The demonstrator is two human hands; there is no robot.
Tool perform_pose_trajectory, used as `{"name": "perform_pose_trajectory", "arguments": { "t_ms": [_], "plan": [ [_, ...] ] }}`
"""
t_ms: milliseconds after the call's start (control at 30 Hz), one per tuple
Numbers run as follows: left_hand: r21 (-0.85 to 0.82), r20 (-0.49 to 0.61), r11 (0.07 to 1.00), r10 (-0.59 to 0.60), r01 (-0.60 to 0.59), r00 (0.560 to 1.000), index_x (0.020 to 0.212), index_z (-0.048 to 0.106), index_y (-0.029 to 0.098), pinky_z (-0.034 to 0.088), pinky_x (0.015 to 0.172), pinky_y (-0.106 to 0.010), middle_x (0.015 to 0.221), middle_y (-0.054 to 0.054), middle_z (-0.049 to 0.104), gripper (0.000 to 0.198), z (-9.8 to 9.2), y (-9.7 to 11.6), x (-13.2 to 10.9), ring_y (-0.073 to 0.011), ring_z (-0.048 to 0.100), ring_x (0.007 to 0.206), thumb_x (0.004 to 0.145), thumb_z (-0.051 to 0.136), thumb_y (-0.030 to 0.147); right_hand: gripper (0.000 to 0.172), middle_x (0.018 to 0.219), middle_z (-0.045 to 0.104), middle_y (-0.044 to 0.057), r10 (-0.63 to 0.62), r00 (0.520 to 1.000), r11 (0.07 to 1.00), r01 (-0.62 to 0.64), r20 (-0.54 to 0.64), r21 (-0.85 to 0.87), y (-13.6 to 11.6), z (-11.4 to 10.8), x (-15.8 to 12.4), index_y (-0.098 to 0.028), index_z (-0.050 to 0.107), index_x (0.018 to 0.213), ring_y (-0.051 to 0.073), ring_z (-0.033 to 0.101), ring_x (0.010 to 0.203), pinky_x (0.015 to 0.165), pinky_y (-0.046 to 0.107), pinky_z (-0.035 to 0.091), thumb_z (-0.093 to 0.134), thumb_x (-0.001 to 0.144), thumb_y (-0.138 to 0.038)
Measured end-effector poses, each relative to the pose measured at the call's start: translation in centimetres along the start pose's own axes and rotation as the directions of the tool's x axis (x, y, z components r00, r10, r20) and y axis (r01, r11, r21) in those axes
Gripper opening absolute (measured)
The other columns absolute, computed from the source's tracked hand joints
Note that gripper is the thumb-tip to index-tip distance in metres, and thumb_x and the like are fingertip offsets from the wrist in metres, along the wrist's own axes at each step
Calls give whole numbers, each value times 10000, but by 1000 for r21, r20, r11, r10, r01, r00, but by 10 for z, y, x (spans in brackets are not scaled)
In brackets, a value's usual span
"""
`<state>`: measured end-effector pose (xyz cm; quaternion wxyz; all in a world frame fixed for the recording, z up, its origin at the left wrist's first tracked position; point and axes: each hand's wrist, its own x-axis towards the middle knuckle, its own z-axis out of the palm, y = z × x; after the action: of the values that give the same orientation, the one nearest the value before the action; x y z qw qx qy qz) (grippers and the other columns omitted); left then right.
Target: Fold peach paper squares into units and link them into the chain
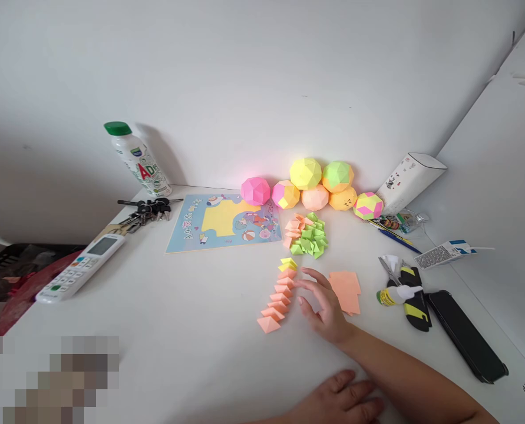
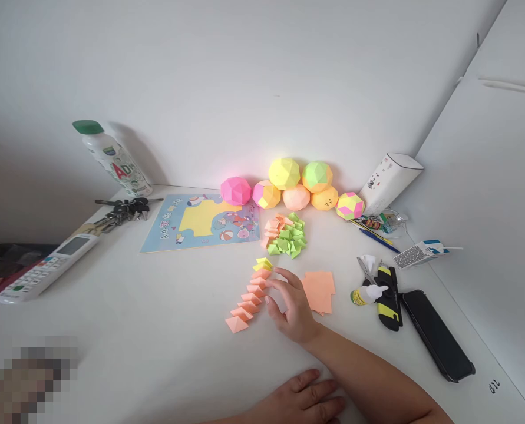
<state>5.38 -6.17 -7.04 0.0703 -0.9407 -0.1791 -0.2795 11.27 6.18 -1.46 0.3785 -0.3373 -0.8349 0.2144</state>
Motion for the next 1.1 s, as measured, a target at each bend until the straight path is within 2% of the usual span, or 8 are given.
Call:
{"name": "perform_pose_trajectory", "arguments": {
  "t_ms": [200, 400, 633, 767, 900, 1100],
  "plan": [
    [-34, 34, 999, 3, -1, 999, 1054, 617, 278, 315, 1038, -407, 1367, -9, 494, 239, -7, -1, 2, -228, 445, 1252, 904, 457, 373, 261, 956, 671, 76, -10, 1000, 1000, 10, 11, 5, -3, -1, 1, -189, 557, 1074, 252, 445, 1218, 931, 432, 465, 494, 828, -129],
    [-61, 51, 998, 6, -2, 999, 1043, 624, 276, 331, 1025, -396, 1359, -24, 503, 219, -13, -4, 5, -225, 454, 1244, 892, 486, 356, 273, 962, 663, 83, -105, 994, 994, 104, 13, 23, -6, -2, 4, -188, 566, 1061, 251, 486, 1172, 905, 422, 477, 508, 804, -118],
    [-60, 39, 998, -7, 9, 999, 1039, 627, 264, 342, 1015, -412, 1364, -30, 497, 223, -15, -4, 6, -234, 461, 1235, 896, 474, 341, 248, 884, 669, 75, -129, 991, 991, 128, 30, 25, -6, -2, 3, -195, 580, 1016, 250, 494, 1164, 880, 410, 481, 505, 799, -102],
    [-57, 19, 998, -7, 8, 1000, 1042, 630, 261, 349, 1011, -413, 1360, -29, 503, 224, -16, -4, 6, -232, 470, 1225, 895, 472, 320, 272, 921, 674, 70, -215, 974, 976, 213, 75, 35, -8, -3, 4, -196, 576, 1043, 244, 506, 1148, 902, 418, 462, 500, 795, -117],
    [-65, -31, 998, -20, 18, 999, 1027, 644, 253, 355, 1006, -411, 1329, -22, 535, 229, -15, -5, 6, -230, 493, 1200, 894, 461, 289, 248, 950, 670, 82, -217, 972, 976, 216, 90, 21, -8, -3, 5, -185, 580, 1024, 239, 510, 1140, 889, 404, 465, 504, 797, -124],
    [-64, -27, 998, -11, 9, 1000, 1043, 638, 253, 353, 1008, -417, 1328, -20, 533, 256, -13, -4, 5, -233, 482, 1212, 906, 424, 285, 287, 846, 689, 50, -290, 950, 957, 284, 112, 66, -7, -3, 4, -200, 567, 1053, 238, 517, 1140, 898, 413, 449, 501, 785, -120]
  ]
}}
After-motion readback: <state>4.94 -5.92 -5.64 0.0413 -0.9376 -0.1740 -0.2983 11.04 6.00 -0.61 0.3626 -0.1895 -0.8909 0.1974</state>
